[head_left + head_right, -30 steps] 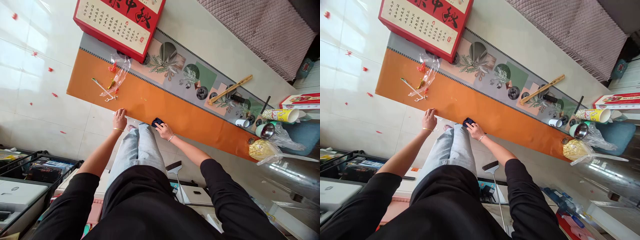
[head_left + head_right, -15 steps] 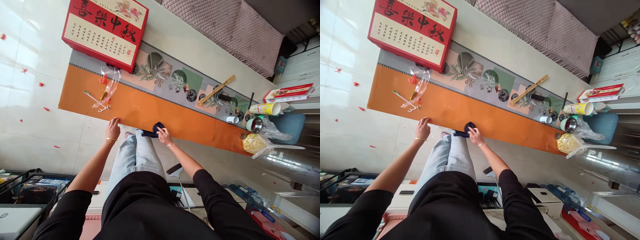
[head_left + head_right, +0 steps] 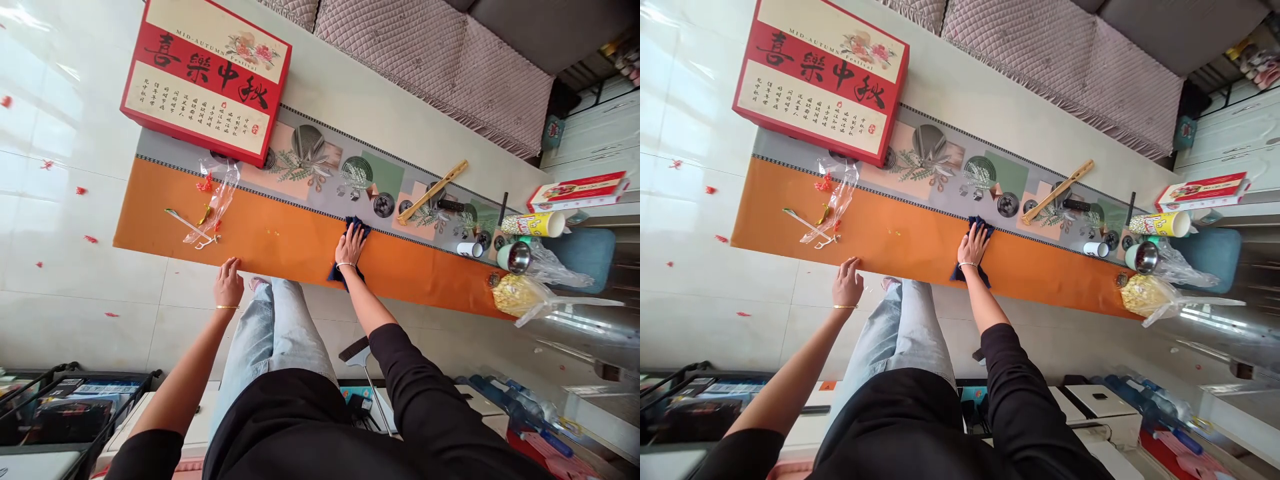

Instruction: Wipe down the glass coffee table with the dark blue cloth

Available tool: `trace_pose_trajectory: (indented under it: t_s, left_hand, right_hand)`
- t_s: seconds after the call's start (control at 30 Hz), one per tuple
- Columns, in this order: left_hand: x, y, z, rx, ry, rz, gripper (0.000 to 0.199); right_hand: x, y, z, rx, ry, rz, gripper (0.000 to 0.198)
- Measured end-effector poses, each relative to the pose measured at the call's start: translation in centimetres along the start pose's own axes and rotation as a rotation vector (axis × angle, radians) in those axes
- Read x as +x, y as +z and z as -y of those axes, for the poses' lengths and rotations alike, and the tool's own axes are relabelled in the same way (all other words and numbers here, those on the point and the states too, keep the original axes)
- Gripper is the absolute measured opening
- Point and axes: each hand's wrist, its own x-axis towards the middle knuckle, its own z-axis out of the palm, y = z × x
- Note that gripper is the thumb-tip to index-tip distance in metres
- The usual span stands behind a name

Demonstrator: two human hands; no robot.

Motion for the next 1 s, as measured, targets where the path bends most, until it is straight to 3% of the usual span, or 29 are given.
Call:
trace_pose_trajectory:
  t_s: [0.1,0.17,0.33,0.4,0.47,0.53,0.6,0.8,0.9,1.0]
  left_hand:
    - [0.1,0.5,0.1,-0.001,-0.020,-0.041,0.049]
    - [0.1,0.7,0.2,0.005,-0.031,-0.058,0.047]
    - [0.3,0.6,0.5,0.020,-0.009,-0.038,0.046]
    - [0.4,0.3,0.4,0.025,-0.007,-0.023,0.045]
    - [0.5,0.0,0.1,0.034,-0.017,-0.013,0.045]
    - [0.5,-0.2,-0.1,0.040,-0.036,-0.005,0.046]
    - [0.6,-0.2,-0.3,0.036,-0.051,0.009,0.048]
    - [0.6,0.1,-0.2,0.025,-0.112,-0.004,0.042]
    - [0.8,0.6,-0.2,0.009,-0.137,-0.054,0.033]
    - [1.4,1.6,-0.5,0.020,-0.226,-0.112,0.028]
  right_hand:
    - [2.8,-0.2,4.0,0.007,-0.039,-0.011,0.062]
    - [2.8,0.1,8.5,0.039,-0.170,-0.001,0.062]
    - [-2.9,1.7,22.4,0.294,-0.648,0.096,0.063]
    - [-5.0,1.9,25.8,0.350,-0.719,0.115,0.061]
    - [-5.8,1.6,26.7,0.361,-0.753,0.134,0.059]
    - [-5.5,1.2,25.3,0.335,-0.769,0.153,0.058]
    - [-4.8,0.7,22.1,0.293,-0.742,0.157,0.058]
    - [-2.4,0.2,6.8,0.131,-0.434,0.096,0.058]
    - [1.5,-0.2,0.4,0.024,-0.261,0.017,0.059]
    - [8.6,-0.4,-1.6,-0.020,-0.160,-0.077,0.060]
